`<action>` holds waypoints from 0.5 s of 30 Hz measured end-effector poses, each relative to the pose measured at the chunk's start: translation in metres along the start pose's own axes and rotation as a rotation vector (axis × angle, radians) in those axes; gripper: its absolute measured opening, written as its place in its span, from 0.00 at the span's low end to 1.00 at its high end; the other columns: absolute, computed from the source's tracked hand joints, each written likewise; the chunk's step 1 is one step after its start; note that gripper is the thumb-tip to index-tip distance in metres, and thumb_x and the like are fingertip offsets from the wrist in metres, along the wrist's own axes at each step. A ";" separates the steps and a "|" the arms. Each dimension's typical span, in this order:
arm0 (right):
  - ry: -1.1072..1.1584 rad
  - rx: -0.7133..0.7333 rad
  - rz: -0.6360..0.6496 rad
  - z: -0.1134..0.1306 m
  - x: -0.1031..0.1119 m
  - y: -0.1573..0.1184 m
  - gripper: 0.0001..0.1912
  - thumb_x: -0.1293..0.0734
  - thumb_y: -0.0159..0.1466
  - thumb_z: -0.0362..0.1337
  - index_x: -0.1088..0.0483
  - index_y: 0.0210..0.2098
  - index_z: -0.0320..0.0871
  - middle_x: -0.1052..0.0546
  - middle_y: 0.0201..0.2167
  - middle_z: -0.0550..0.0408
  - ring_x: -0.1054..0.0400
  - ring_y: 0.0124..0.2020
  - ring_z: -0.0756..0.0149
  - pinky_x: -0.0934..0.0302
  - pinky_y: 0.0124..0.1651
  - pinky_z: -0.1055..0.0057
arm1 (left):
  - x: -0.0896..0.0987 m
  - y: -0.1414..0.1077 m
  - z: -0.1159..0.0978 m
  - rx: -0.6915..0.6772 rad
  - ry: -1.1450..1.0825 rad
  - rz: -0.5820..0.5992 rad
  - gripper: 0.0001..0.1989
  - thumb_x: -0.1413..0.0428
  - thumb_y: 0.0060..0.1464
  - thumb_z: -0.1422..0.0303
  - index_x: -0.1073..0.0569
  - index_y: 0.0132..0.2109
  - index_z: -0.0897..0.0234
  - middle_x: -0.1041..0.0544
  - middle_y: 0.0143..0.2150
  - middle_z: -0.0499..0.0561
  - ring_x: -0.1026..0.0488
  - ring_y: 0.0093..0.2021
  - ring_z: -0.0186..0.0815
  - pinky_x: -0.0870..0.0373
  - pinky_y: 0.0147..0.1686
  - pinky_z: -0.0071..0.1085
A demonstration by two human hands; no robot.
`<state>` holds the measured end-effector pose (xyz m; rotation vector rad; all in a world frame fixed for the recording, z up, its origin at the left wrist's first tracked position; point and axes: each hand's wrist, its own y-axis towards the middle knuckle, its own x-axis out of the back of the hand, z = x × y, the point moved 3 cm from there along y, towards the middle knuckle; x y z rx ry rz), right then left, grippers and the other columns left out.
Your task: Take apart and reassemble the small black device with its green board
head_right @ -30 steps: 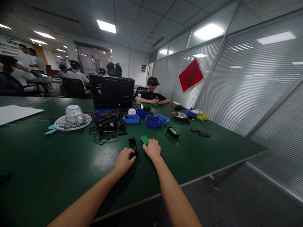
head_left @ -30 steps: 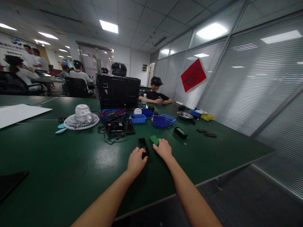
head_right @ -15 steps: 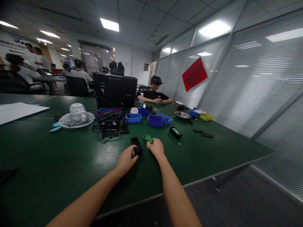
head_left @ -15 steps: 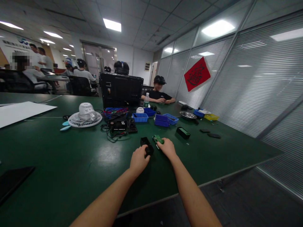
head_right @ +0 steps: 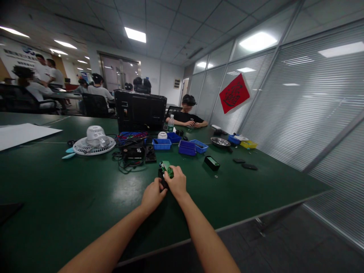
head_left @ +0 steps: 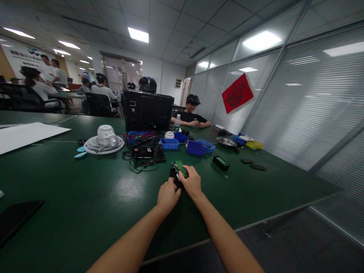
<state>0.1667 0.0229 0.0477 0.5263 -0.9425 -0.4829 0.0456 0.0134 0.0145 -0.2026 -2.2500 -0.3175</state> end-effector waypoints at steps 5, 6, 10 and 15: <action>-0.120 0.064 0.068 -0.001 -0.007 -0.004 0.16 0.40 0.58 0.41 0.32 0.43 0.42 0.30 0.37 0.50 0.34 0.37 0.65 0.41 0.43 0.73 | 0.000 0.001 -0.001 -0.006 -0.003 -0.018 0.14 0.48 0.50 0.67 0.38 0.44 0.64 0.27 0.34 0.49 0.29 0.38 0.35 0.40 0.37 0.28; -0.136 0.064 0.074 -0.002 -0.007 -0.004 0.16 0.40 0.58 0.41 0.33 0.43 0.42 0.30 0.38 0.50 0.34 0.37 0.65 0.41 0.42 0.72 | 0.000 0.001 -0.001 -0.002 -0.003 -0.015 0.14 0.48 0.50 0.67 0.38 0.44 0.64 0.26 0.34 0.49 0.29 0.38 0.35 0.40 0.36 0.28; -0.173 0.057 0.077 -0.002 -0.008 -0.005 0.16 0.39 0.57 0.41 0.32 0.43 0.42 0.31 0.37 0.50 0.34 0.37 0.65 0.41 0.42 0.72 | 0.002 0.000 -0.003 0.027 -0.002 0.008 0.14 0.48 0.50 0.67 0.38 0.44 0.64 0.26 0.35 0.50 0.28 0.38 0.35 0.40 0.37 0.28; -0.143 0.116 0.075 -0.002 -0.007 -0.005 0.15 0.39 0.57 0.41 0.32 0.42 0.41 0.31 0.36 0.51 0.34 0.37 0.65 0.41 0.41 0.73 | 0.002 0.000 -0.003 0.030 -0.005 0.014 0.11 0.48 0.51 0.67 0.38 0.42 0.64 0.26 0.35 0.50 0.28 0.39 0.36 0.40 0.38 0.28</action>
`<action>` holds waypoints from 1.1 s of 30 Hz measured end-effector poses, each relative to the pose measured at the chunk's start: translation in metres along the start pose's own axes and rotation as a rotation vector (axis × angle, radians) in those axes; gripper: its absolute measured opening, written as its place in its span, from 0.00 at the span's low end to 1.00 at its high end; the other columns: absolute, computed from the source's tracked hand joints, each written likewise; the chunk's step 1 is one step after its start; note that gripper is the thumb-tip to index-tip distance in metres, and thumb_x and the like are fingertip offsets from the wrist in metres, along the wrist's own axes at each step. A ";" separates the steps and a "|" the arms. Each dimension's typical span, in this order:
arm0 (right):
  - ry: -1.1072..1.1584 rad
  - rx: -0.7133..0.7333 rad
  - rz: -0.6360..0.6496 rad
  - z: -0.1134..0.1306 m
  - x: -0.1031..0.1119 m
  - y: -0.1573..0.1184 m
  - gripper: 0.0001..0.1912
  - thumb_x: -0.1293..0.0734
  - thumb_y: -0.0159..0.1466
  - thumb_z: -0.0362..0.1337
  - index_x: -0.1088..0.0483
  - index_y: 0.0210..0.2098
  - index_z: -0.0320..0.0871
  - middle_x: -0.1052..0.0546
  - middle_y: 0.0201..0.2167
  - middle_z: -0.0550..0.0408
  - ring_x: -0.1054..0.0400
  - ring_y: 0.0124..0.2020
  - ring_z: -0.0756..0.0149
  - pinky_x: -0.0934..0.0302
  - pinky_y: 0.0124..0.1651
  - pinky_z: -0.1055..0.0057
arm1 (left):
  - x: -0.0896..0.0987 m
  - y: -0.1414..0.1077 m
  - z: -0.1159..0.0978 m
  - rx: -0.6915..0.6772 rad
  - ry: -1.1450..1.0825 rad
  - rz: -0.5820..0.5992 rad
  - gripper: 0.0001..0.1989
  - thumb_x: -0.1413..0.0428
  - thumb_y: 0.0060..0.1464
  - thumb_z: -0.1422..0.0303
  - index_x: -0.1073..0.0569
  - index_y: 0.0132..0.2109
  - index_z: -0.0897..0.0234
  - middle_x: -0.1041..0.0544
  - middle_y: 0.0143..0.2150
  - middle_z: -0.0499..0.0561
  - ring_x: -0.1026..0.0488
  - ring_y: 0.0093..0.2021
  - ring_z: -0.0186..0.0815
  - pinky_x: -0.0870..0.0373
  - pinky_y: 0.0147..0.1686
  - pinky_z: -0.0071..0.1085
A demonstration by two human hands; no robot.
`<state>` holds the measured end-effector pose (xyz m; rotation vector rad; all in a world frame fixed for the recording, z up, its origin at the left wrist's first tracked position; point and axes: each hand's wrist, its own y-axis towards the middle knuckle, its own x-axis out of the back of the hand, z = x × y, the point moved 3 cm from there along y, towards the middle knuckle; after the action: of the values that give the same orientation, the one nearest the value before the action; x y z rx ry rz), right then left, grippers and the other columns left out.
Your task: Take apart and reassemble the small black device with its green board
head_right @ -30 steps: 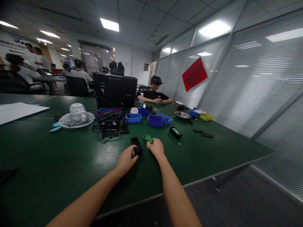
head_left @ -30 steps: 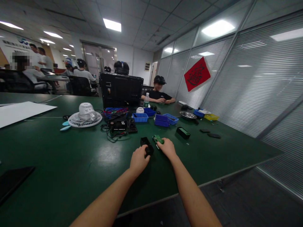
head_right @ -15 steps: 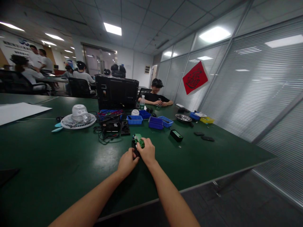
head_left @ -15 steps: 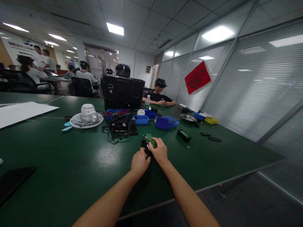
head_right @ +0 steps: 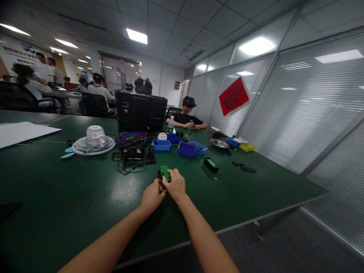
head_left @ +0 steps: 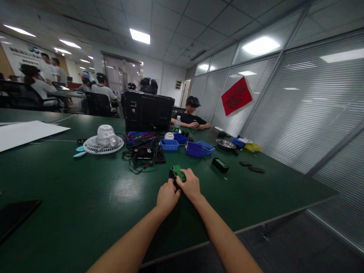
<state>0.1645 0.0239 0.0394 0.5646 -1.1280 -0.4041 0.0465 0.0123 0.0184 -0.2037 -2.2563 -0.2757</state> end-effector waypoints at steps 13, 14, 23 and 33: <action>0.061 -0.048 0.062 -0.006 0.000 0.003 0.14 0.39 0.57 0.40 0.32 0.41 0.43 0.30 0.37 0.53 0.34 0.37 0.66 0.41 0.43 0.72 | -0.003 0.002 0.005 -0.050 0.003 -0.034 0.11 0.48 0.50 0.68 0.38 0.41 0.63 0.27 0.34 0.49 0.30 0.37 0.35 0.41 0.36 0.28; 0.052 -0.038 0.056 -0.006 0.000 0.002 0.14 0.39 0.57 0.40 0.32 0.41 0.43 0.30 0.37 0.52 0.34 0.37 0.66 0.41 0.43 0.72 | -0.003 0.002 0.004 -0.053 0.003 -0.034 0.11 0.48 0.50 0.69 0.38 0.41 0.63 0.27 0.34 0.49 0.30 0.37 0.35 0.41 0.36 0.28; -0.041 0.028 0.042 -0.005 -0.006 -0.001 0.14 0.39 0.57 0.41 0.32 0.41 0.41 0.31 0.36 0.51 0.34 0.35 0.67 0.41 0.39 0.74 | -0.004 0.003 0.004 -0.040 0.038 -0.015 0.10 0.48 0.51 0.69 0.38 0.42 0.63 0.27 0.34 0.49 0.29 0.37 0.34 0.40 0.36 0.27; -0.159 0.043 0.145 0.006 -0.006 -0.004 0.18 0.40 0.59 0.45 0.37 0.43 0.40 0.34 0.39 0.48 0.39 0.42 0.62 0.41 0.41 0.70 | 0.000 0.001 0.001 -0.018 0.097 -0.009 0.05 0.51 0.53 0.71 0.38 0.38 0.63 0.27 0.34 0.51 0.29 0.37 0.35 0.40 0.37 0.28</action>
<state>0.1565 0.0225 0.0345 0.4904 -1.3239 -0.3034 0.0465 0.0139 0.0179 -0.1857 -2.1597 -0.3045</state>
